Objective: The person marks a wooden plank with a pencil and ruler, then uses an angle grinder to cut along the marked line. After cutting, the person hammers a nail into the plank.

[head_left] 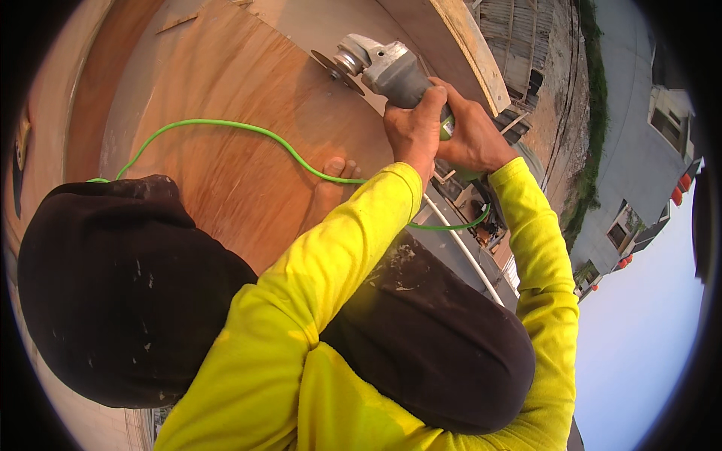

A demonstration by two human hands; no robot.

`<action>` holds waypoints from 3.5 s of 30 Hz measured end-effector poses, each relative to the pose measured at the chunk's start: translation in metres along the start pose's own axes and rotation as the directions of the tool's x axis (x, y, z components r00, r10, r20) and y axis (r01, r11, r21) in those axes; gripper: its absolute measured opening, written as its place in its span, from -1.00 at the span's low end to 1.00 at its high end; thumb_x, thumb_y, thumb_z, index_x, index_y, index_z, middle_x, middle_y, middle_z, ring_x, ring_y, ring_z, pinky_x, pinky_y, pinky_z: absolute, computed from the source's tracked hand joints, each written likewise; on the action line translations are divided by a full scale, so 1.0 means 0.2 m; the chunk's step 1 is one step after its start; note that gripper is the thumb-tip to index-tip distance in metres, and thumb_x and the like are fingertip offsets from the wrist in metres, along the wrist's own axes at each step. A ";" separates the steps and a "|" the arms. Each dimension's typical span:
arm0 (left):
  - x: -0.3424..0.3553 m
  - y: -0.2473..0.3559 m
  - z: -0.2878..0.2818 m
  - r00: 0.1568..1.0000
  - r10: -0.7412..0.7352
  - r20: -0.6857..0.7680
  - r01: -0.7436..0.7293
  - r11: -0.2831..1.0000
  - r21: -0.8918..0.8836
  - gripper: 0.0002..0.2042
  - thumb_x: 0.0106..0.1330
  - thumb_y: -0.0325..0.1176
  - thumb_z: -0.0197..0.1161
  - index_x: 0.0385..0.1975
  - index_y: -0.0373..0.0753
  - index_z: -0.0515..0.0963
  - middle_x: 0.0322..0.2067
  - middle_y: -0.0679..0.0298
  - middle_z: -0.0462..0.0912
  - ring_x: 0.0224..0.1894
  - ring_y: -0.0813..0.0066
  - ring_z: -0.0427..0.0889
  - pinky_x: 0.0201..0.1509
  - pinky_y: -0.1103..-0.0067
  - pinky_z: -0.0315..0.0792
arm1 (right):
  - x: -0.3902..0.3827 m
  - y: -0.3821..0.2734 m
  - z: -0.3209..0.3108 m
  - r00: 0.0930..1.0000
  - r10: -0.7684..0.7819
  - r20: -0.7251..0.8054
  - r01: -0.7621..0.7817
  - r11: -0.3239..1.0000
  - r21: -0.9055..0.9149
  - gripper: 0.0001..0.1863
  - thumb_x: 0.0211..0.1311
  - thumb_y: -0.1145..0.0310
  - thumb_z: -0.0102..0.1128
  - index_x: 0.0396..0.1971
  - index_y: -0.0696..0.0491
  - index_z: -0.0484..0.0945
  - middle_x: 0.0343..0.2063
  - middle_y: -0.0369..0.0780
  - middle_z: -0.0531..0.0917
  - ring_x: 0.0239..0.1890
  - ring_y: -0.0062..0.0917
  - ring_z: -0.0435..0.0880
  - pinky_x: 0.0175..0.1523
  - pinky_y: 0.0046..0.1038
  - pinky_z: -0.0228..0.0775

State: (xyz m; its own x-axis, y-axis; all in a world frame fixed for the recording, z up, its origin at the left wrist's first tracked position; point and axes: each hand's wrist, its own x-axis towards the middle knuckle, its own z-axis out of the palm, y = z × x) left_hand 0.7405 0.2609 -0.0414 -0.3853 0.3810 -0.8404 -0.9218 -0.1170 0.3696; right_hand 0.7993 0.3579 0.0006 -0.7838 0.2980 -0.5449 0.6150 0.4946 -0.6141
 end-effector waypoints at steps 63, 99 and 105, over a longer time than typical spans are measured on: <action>0.00 0.00 -0.03 0.995 -0.095 -0.025 0.096 0.994 0.053 -0.54 0.14 -0.23 0.42 -0.03 -0.38 0.53 -0.14 0.21 0.63 -0.13 0.42 0.61 0.04 0.49 0.48 | -0.01 0.04 0.05 0.998 -0.047 -0.032 0.047 0.999 0.010 -0.07 -0.08 0.16 0.48 0.28 0.28 0.26 -0.29 0.24 0.64 -0.21 0.16 0.65 -0.08 -0.11 0.47; -0.02 -0.21 -0.09 0.994 -0.111 0.000 0.110 0.990 0.089 -0.51 0.16 -0.26 0.41 0.04 -0.38 0.50 -0.06 0.20 0.62 -0.05 0.41 0.61 0.11 0.50 0.47 | -0.16 0.16 0.11 1.000 -0.001 -0.025 0.002 0.998 0.055 -0.04 -0.08 0.21 0.47 0.31 0.31 0.22 -0.25 0.24 0.64 -0.16 0.15 0.65 -0.05 -0.11 0.47; 0.01 -0.15 -0.07 1.000 -0.012 -0.013 0.013 0.996 0.083 -0.52 0.17 -0.21 0.41 0.01 -0.39 0.53 -0.09 0.20 0.61 -0.07 0.41 0.59 0.07 0.49 0.46 | -0.09 0.12 0.11 0.998 -0.032 -0.051 0.037 0.996 0.087 -0.06 -0.06 0.18 0.46 0.29 0.32 0.24 -0.19 0.25 0.63 -0.10 0.17 0.63 0.00 -0.10 0.47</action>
State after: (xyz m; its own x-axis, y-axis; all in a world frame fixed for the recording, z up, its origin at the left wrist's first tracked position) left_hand 0.7669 0.2525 -0.0595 -0.3746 0.3707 -0.8499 -0.9201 -0.0357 0.3900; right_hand 0.8291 0.3465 -0.0165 -0.8067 0.3233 -0.4947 0.5910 0.4325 -0.6810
